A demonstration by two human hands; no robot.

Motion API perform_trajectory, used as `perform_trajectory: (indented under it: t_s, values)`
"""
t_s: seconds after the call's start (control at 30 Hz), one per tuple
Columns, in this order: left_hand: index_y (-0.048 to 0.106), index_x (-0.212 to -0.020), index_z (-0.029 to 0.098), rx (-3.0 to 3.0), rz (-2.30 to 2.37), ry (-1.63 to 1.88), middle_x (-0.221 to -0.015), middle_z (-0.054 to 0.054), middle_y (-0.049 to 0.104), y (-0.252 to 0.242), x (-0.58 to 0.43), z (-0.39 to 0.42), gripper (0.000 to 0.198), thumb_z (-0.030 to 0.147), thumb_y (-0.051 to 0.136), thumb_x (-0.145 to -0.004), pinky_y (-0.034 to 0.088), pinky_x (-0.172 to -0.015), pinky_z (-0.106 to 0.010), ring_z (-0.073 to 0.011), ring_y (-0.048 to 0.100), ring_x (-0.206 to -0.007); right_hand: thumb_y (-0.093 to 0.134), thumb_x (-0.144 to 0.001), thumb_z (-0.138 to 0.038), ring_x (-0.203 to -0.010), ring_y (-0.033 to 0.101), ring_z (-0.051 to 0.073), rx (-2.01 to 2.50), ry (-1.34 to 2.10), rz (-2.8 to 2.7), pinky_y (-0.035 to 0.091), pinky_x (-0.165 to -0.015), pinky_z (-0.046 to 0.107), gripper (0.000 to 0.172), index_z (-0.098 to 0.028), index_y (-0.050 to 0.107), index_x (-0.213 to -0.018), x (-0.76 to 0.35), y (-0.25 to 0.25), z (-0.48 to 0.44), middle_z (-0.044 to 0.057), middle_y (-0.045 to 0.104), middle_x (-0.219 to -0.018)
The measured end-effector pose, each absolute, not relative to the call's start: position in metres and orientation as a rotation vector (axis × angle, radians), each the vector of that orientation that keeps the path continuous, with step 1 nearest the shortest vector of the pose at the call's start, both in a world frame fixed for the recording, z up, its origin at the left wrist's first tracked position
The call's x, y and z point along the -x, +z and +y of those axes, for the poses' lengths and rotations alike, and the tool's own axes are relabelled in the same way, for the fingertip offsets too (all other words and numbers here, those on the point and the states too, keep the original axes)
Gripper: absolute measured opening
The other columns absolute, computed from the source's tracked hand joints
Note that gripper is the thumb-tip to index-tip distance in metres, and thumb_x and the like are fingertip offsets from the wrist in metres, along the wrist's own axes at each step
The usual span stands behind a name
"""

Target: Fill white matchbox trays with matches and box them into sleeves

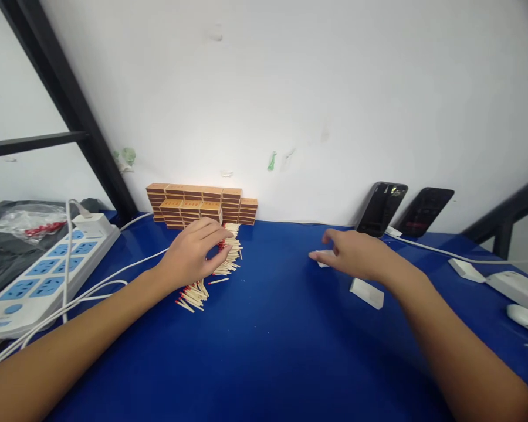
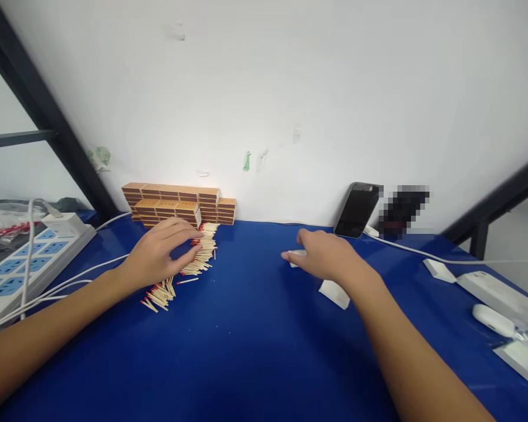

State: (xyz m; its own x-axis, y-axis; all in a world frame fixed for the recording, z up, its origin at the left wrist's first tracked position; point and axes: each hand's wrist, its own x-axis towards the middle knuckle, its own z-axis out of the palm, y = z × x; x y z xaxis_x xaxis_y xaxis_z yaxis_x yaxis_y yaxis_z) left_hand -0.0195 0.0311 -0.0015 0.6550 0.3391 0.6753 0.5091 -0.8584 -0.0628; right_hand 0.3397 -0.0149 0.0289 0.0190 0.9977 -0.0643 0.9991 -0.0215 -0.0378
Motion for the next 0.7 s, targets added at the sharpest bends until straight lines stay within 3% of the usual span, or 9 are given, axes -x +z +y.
perform_trajectory:
  t_s: [0.07,0.23,0.47,0.7]
  values:
    - [0.068,-0.115,0.016,2.673,-0.651,-0.982,-0.104,-0.009,0.074,-0.001,0.016,0.026,0.019,0.022,0.064,-0.097,0.054,-0.096,-0.042,-0.0244,0.065,-0.102,0.052,-0.095,-0.065,-0.088,0.071,0.028,-2.197,-0.044,2.389,0.045,-0.068,0.033,0.05,-0.021,0.065,-0.117,-0.317,0.028,-0.021,0.011,0.076,-0.104]
    - [0.068,-0.122,0.015,2.863,-0.566,-0.839,-0.107,-0.01,0.073,0.003,0.004,0.0,0.035,0.038,0.071,-0.095,0.055,-0.094,-0.042,-0.0247,0.065,-0.102,0.053,-0.1,-0.061,-0.077,0.067,0.02,-2.042,-0.165,2.715,0.039,-0.065,0.031,0.04,-0.023,0.066,-0.095,-0.256,0.016,-0.044,0.005,0.075,-0.093]
    - [0.07,-0.123,0.017,3.016,-0.553,-0.668,-0.109,-0.01,0.071,0.001,-0.005,-0.017,0.04,0.048,0.068,-0.097,0.055,-0.096,-0.044,-0.0255,0.064,-0.105,0.058,-0.103,-0.043,-0.079,0.064,0.016,-1.901,-0.461,2.934,0.04,-0.067,0.028,0.021,-0.024,0.067,-0.101,-0.251,0.01,-0.047,0.0,0.071,-0.088]
    - [0.069,-0.132,0.025,3.071,-0.576,-0.556,-0.13,-0.011,0.066,-0.001,-0.004,-0.019,0.036,0.043,0.063,-0.101,0.053,-0.107,-0.049,-0.0295,0.058,-0.126,0.055,-0.102,-0.038,-0.075,0.063,0.019,-2.074,0.081,2.658,0.037,-0.065,0.03,0.021,-0.022,0.068,-0.098,-0.282,0.038,-0.035,0.004,0.072,-0.093]
